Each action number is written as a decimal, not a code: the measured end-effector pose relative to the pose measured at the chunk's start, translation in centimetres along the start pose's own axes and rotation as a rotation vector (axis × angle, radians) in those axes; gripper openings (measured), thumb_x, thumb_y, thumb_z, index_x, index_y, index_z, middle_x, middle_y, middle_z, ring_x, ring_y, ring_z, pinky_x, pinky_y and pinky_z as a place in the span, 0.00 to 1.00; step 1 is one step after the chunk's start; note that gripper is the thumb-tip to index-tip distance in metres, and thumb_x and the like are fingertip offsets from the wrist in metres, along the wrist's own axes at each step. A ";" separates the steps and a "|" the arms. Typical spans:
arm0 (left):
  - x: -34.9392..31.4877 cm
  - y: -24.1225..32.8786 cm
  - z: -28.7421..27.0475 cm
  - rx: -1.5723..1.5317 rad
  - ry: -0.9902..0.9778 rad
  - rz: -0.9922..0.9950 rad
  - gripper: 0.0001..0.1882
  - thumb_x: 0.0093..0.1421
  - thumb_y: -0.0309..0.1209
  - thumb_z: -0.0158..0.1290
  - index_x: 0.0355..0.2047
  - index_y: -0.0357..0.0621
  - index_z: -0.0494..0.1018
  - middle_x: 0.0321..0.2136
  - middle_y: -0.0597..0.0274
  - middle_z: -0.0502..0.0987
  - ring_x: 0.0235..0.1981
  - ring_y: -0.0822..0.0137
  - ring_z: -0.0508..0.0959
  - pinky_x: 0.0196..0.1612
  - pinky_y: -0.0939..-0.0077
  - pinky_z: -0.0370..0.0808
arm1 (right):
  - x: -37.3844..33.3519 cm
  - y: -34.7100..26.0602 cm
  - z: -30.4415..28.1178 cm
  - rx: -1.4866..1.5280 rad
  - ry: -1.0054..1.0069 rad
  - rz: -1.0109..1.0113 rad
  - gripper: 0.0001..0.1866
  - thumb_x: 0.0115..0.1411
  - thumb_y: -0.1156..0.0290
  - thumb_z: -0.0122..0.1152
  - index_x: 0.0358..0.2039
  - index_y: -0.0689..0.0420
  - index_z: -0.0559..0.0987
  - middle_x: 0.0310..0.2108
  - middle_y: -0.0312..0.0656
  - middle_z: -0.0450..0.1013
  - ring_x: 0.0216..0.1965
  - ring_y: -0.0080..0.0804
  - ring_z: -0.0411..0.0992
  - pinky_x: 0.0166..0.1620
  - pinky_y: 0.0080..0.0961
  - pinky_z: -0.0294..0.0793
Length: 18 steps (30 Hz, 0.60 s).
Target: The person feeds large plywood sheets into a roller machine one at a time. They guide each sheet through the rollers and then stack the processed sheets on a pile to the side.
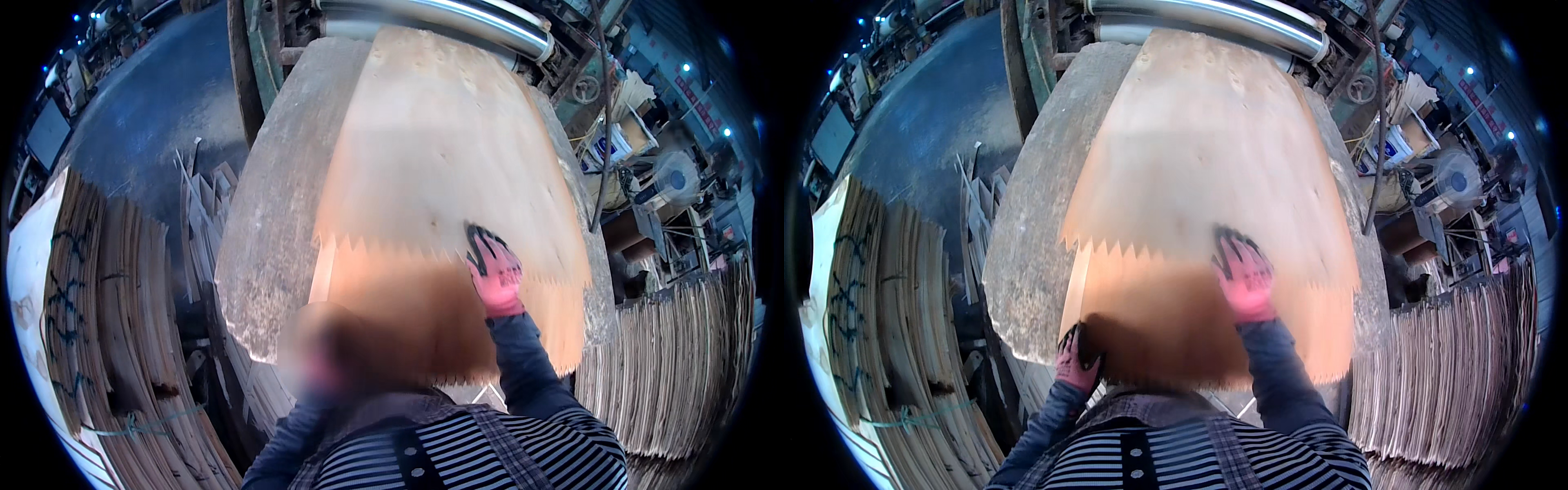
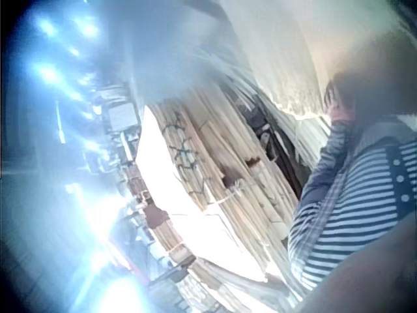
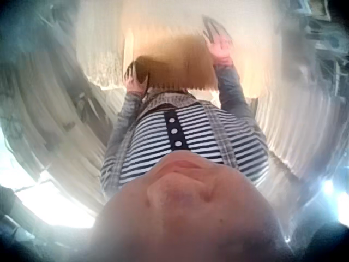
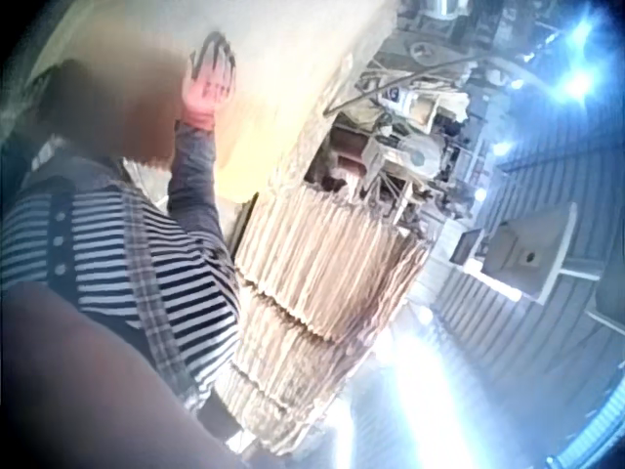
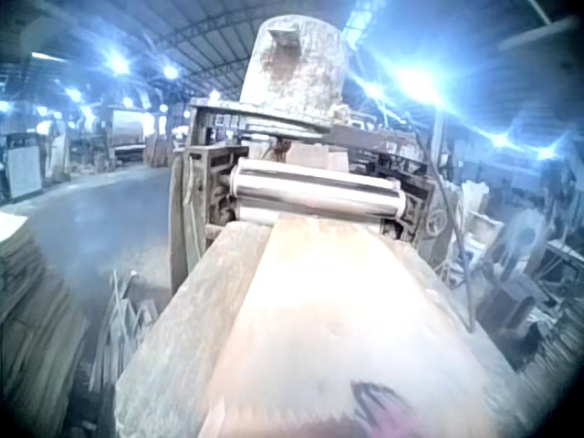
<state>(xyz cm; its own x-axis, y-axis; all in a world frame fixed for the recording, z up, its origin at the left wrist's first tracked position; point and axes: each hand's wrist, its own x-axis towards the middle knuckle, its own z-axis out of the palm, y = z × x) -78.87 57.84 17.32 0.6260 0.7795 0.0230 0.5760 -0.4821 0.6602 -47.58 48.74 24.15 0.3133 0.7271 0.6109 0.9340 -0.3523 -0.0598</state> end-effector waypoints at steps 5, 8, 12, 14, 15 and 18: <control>0.5 -1.8 -0.2 -0.246 -0.012 -0.037 0.28 0.47 0.27 0.53 0.50 0.38 0.60 0.46 0.48 0.66 0.49 0.56 0.66 0.51 0.69 0.62 | 6.7 4.7 7.4 -0.047 -0.085 0.085 0.22 0.48 0.57 0.55 0.45 0.50 0.70 0.42 0.40 0.69 0.43 0.41 0.67 0.47 0.36 0.65; 0.5 -1.2 -1.2 -0.362 -0.053 -0.138 0.24 0.47 0.24 0.52 0.47 0.35 0.63 0.44 0.50 0.69 0.47 0.59 0.69 0.50 0.71 0.64 | 9.6 6.5 13.1 -0.020 -0.145 0.157 0.26 0.50 0.55 0.52 0.50 0.48 0.66 0.49 0.42 0.63 0.51 0.39 0.60 0.54 0.35 0.57; 1.0 -0.8 -1.4 -0.480 -0.073 -0.144 0.25 0.49 0.22 0.52 0.49 0.37 0.61 0.40 0.54 0.72 0.42 0.66 0.71 0.45 0.77 0.67 | 10.2 3.5 12.8 -0.047 -0.290 0.234 0.29 0.51 0.55 0.51 0.53 0.50 0.62 0.53 0.43 0.58 0.55 0.41 0.54 0.57 0.36 0.50; 1.7 1.4 -2.6 -0.620 -0.085 -0.317 0.28 0.50 0.22 0.52 0.52 0.40 0.58 0.39 0.56 0.72 0.40 0.70 0.71 0.42 0.79 0.69 | 7.8 0.4 10.4 0.189 -0.181 0.098 0.30 0.51 0.55 0.52 0.53 0.52 0.61 0.53 0.44 0.58 0.55 0.42 0.54 0.58 0.38 0.47; 1.6 0.9 -2.1 -0.977 -0.094 -0.353 0.28 0.51 0.23 0.53 0.53 0.41 0.58 0.40 0.58 0.71 0.39 0.71 0.70 0.42 0.79 0.68 | 5.7 -0.9 8.8 0.238 -0.214 0.051 0.32 0.50 0.55 0.54 0.53 0.55 0.61 0.54 0.46 0.57 0.56 0.43 0.53 0.58 0.39 0.46; 3.7 0.5 -1.1 -1.072 -0.354 -0.252 0.20 0.53 0.29 0.52 0.45 0.34 0.65 0.37 0.60 0.73 0.37 0.74 0.71 0.41 0.80 0.68 | -3.6 -3.1 1.7 0.325 -0.365 -0.019 0.37 0.47 0.55 0.58 0.53 0.62 0.58 0.54 0.53 0.55 0.56 0.48 0.51 0.59 0.43 0.44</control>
<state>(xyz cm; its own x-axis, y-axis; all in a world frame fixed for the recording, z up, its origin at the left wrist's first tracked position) -76.80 60.93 18.56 0.7666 0.5680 -0.2996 0.0700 0.3898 0.9182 -51.32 48.17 20.79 0.2811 0.9113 0.3010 0.9273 -0.1771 -0.3298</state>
